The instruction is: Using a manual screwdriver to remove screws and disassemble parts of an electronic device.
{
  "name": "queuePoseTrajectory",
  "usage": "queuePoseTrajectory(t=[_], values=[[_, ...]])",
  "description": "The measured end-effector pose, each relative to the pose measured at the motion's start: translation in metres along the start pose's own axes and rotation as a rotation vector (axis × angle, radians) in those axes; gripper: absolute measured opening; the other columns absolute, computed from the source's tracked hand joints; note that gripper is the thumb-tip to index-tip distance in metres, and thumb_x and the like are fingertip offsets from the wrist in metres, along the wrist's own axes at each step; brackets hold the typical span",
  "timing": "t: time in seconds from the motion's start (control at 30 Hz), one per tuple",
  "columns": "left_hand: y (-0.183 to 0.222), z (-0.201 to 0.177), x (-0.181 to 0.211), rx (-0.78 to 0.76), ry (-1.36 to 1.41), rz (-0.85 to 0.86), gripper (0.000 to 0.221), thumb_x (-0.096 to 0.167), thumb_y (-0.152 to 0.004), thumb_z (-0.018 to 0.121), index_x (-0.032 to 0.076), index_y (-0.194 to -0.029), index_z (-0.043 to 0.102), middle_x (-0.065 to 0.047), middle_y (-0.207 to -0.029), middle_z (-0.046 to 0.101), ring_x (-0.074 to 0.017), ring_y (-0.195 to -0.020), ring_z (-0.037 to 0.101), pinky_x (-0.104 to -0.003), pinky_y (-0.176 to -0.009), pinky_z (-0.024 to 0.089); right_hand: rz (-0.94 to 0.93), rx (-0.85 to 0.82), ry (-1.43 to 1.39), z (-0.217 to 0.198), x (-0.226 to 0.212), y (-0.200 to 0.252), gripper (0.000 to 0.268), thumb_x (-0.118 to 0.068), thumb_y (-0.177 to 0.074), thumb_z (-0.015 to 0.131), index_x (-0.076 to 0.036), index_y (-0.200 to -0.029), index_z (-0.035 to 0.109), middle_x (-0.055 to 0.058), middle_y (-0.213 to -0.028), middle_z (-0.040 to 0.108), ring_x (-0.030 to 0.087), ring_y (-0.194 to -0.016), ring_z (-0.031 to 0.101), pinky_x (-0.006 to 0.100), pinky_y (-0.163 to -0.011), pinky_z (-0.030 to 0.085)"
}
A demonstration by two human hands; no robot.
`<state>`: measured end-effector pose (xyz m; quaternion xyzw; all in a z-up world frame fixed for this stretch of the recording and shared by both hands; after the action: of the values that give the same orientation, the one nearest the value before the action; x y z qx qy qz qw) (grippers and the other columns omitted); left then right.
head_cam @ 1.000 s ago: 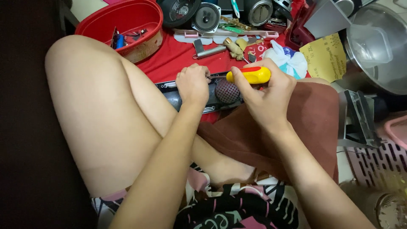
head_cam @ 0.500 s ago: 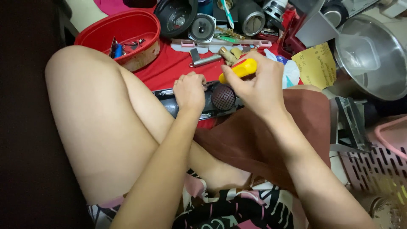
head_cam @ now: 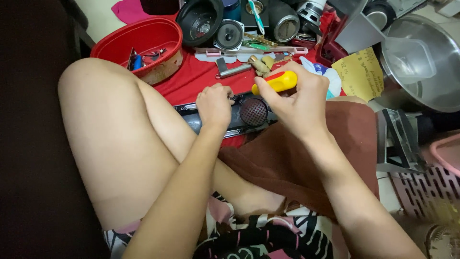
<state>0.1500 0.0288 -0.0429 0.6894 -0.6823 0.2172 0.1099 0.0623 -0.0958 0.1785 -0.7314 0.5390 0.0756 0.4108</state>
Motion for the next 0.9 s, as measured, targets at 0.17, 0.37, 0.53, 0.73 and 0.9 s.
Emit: queuePoseTrajectory(t=[0.17,0.37,0.53,0.73,0.9], values=[[-0.003,0.005,-0.002,-0.003,-0.016,0.007,0.017,0.039,-0.063,0.074,0.028,-0.069,0.062,0.006,-0.072,0.051,-0.0185,-0.083,0.053,-0.033,-0.075,0.041,0.007,0.022,-0.021,0.002,0.004,0.0,0.016,-0.016,-0.076,0.078,-0.007,-0.077,0.064,0.013,-0.065,0.061,0.028,-0.06,0.061,0.031,-0.054,0.048],[-0.002,0.002,-0.001,-0.02,-0.018,-0.002,0.016,0.039,-0.064,0.074,0.029,-0.069,0.062,0.006,-0.074,0.052,-0.0178,-0.084,0.054,-0.032,-0.077,0.041,0.016,0.024,-0.032,0.002,0.006,0.001,0.016,-0.014,-0.077,0.077,-0.005,-0.078,0.063,0.015,-0.064,0.06,0.028,-0.061,0.06,0.032,-0.053,0.047],[-0.003,0.005,-0.002,-0.033,-0.014,-0.006,0.016,0.038,-0.065,0.073,0.028,-0.069,0.062,0.005,-0.073,0.052,-0.0184,-0.084,0.053,-0.032,-0.076,0.042,0.029,0.016,-0.048,0.003,0.004,0.003,0.014,-0.011,-0.077,0.075,-0.003,-0.078,0.063,0.017,-0.065,0.06,0.03,-0.061,0.06,0.032,-0.052,0.047],[-0.003,0.002,-0.001,-0.033,-0.037,-0.008,0.017,0.039,-0.065,0.073,0.027,-0.069,0.061,0.006,-0.074,0.052,-0.0166,-0.084,0.054,-0.031,-0.076,0.041,0.003,0.028,-0.043,0.004,-0.002,0.001,0.014,-0.009,-0.076,0.075,-0.002,-0.077,0.063,0.016,-0.062,0.059,0.03,-0.059,0.06,0.032,-0.05,0.046],[-0.004,0.004,-0.001,-0.037,-0.009,-0.001,0.016,0.037,-0.064,0.074,0.028,-0.068,0.061,0.006,-0.072,0.052,-0.0172,-0.083,0.053,-0.031,-0.077,0.04,0.003,0.002,-0.067,0.008,-0.004,0.001,0.014,-0.01,-0.077,0.075,-0.003,-0.078,0.063,0.016,-0.061,0.059,0.027,-0.058,0.059,0.031,-0.05,0.045]])
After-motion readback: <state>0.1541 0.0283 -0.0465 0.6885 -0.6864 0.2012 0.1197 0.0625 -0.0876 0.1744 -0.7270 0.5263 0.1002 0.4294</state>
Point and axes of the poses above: each hand's wrist, its own y-axis away from the middle knuckle, its own z-axis out of the palm, x = y × z, the point moved 10 cm from there along -y, towards the middle knuckle
